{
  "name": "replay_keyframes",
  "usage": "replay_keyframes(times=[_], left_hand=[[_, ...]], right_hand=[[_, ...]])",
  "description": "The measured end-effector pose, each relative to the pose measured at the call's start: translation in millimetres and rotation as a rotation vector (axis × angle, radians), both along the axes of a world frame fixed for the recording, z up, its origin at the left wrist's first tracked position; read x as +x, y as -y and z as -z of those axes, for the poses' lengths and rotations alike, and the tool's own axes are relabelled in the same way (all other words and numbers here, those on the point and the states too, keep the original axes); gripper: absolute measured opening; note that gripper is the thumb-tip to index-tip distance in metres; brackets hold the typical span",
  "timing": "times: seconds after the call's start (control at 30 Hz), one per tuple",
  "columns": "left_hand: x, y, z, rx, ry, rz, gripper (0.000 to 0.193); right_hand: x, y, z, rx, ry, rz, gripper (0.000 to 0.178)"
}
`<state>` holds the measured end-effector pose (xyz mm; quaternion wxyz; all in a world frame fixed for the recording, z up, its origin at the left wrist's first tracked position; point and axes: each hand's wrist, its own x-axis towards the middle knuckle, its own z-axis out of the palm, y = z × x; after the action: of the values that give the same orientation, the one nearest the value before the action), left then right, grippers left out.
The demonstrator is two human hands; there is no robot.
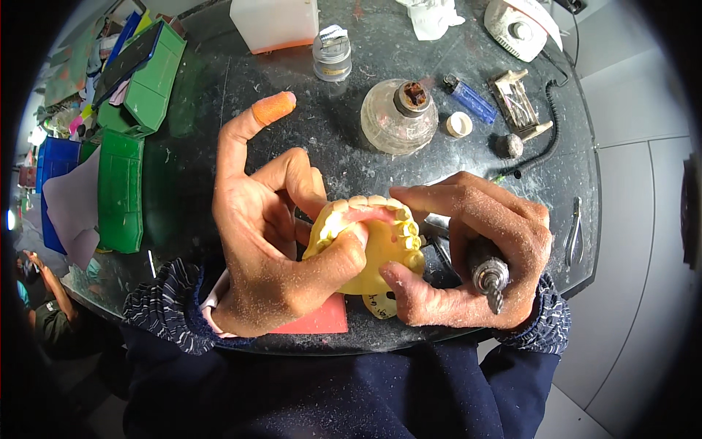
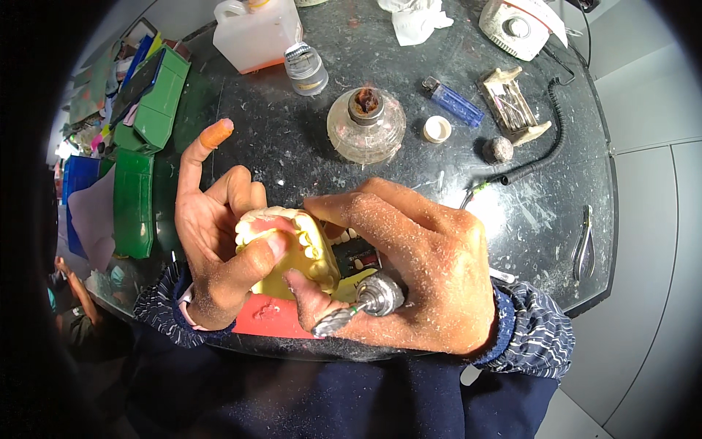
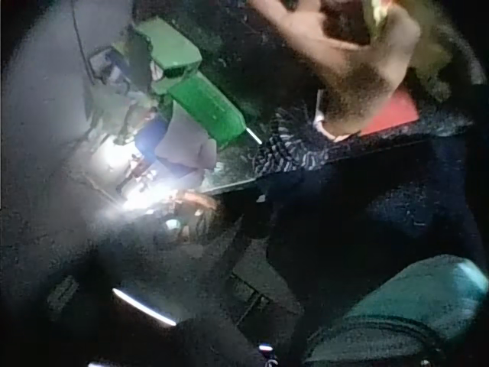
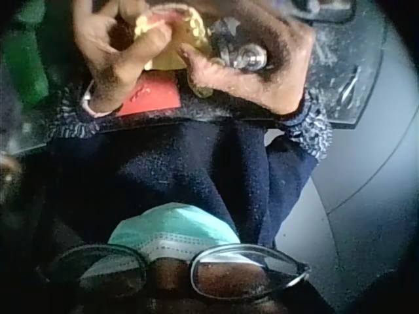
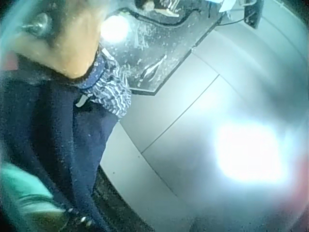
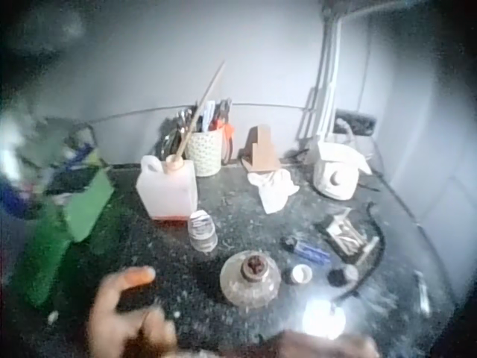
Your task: The person uses a rotary tool to sand and shape individual prosthetic teeth and a dental model, periodically checking the fit by placing the teeth into the model.
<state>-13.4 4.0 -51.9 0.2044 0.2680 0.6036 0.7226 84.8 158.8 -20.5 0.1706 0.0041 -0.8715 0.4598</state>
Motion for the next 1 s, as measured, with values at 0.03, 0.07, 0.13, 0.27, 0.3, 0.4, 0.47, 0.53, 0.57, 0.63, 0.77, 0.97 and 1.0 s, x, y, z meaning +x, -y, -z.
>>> replay_keyframes(times=[0.03,0.07,0.13,0.27,0.3,0.4,0.47,0.53,0.57,0.63,0.77,0.97,1.0], left_hand=[[0.7,-0.7,-1.3,0.002,0.006,-0.013,0.086],[1.1,-1.0,-2.2,0.003,0.012,-0.027,0.086],[0.3,-0.6,-1.2,0.015,0.005,-0.023,0.086],[-0.7,0.6,0.5,0.034,-0.005,-0.011,0.086],[0.1,0.8,-1.2,0.035,-0.004,-0.012,0.086],[6.0,1.1,-6.0,-0.004,0.032,-0.035,0.087],[12.2,-5.3,-7.9,0.017,0.023,-0.038,0.088],[13.1,-5.8,-4.2,0.088,-0.03,-0.015,0.088],[12.6,-3.1,0.4,0.148,-0.088,-0.009,0.088],[8.3,0.0,10.0,0.202,-0.202,0.03,0.092],[8.7,-6.0,19.7,0.325,-0.499,-0.078,0.1],[-15.9,4.7,17.9,0.327,-0.916,0.075,0.101],[-18.8,7.6,15.7,0.303,-0.963,0.117,0.1]], right_hand=[[0.4,-0.1,-0.7,0.004,0.001,0.001,0.044],[0.5,0.0,-1.3,0.007,0.001,0.001,0.043],[0.8,-0.2,-1.1,-0.01,0.017,-0.004,0.044],[-0.1,0.2,0.5,-0.007,0.006,-0.009,0.045],[-0.9,0.7,-0.5,-0.005,-0.017,0.001,0.044],[-3.8,-0.1,-1.9,-0.003,-0.06,0.004,0.042],[0.3,-3.6,-5.9,0.013,-0.078,0.027,0.042],[-0.1,-2.3,-3.0,0.048,-0.183,0.0,0.039],[-2.2,-0.3,0.8,0.054,-0.219,-0.02,0.038],[-3.7,5.4,3.8,0.005,-0.265,-0.034,0.032],[-3.5,12.0,3.7,0.034,-0.378,-0.02,0.024],[-5.5,16.2,8.5,0.059,-0.509,0.048,0.029],[-4.5,15.4,10.5,0.042,-0.523,0.024,0.031]])
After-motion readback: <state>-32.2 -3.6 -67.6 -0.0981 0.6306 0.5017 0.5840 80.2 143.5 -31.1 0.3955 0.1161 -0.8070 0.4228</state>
